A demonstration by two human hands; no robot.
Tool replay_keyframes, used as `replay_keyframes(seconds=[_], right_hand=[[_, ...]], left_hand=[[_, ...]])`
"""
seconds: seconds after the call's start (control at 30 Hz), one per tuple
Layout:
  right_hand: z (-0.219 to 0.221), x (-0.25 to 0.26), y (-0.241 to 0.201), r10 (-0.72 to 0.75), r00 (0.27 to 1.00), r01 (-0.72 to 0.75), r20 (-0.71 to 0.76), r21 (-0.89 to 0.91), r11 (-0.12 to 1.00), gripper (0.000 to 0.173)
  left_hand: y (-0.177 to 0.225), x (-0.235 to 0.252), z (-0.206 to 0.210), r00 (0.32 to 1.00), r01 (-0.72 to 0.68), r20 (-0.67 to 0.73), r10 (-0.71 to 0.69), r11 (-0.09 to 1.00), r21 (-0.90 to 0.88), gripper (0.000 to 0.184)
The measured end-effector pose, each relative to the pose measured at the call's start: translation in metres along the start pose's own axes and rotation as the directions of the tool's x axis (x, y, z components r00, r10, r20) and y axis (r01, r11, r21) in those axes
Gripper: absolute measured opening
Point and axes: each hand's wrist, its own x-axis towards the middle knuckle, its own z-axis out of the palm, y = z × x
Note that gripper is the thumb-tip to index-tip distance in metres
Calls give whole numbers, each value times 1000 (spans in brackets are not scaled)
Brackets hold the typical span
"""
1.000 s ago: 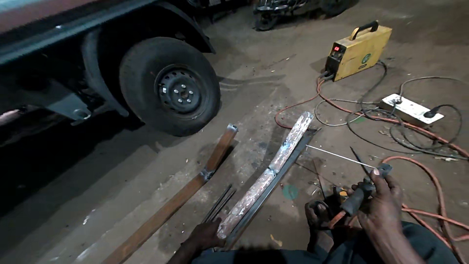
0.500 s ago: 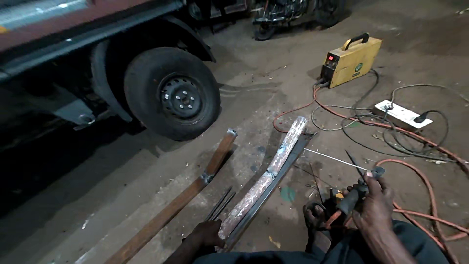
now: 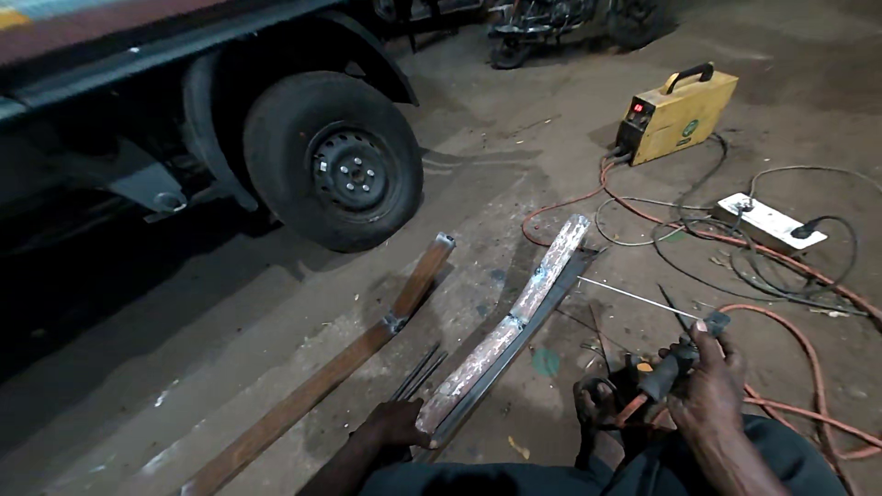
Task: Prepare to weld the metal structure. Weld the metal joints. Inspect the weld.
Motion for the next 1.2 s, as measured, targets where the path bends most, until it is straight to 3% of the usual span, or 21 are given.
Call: replay_keyframes(seconds=[0.53, 0.73, 0.83, 0.93, 1.0, 1.03, 1.13, 1.2], right_hand=[[-5, 2, 5, -65, 997, 67, 44, -41, 997, 64], [-1, -5, 2, -78, 996, 79, 33, -48, 996, 62], [0, -5, 3, -85, 995, 87, 45, -40, 995, 64], [3, -8, 4, -110, 992, 114, 60, -67, 991, 66], [6, -12, 1, -149, 985, 157, 85, -100, 983, 67], [9, -14, -1, -175, 978, 187, 111, -118, 975, 68], [22, -19, -18, -245, 938, 297, 246, -202, 933, 77], [40, -14, -34, -318, 883, 413, 345, -250, 876, 82]], left_hand=[[26, 9, -26, 982, -85, -177, 65, 990, -112, 98], [41, 9, -41, 976, -47, -218, 6, 982, -182, 96], [47, 3, -54, 947, -29, -317, -45, 974, -226, 88], [49, -4, -65, 872, -58, -468, -142, 920, -389, 73], [56, -15, -70, 818, -202, -529, -226, 748, -632, 60], [65, -25, -72, 807, -300, -525, -269, 579, -758, 55], [109, -64, -59, 888, -382, -358, -287, -30, -924, 49], [143, -88, -35, 946, -304, -271, -176, -208, -930, 52]])
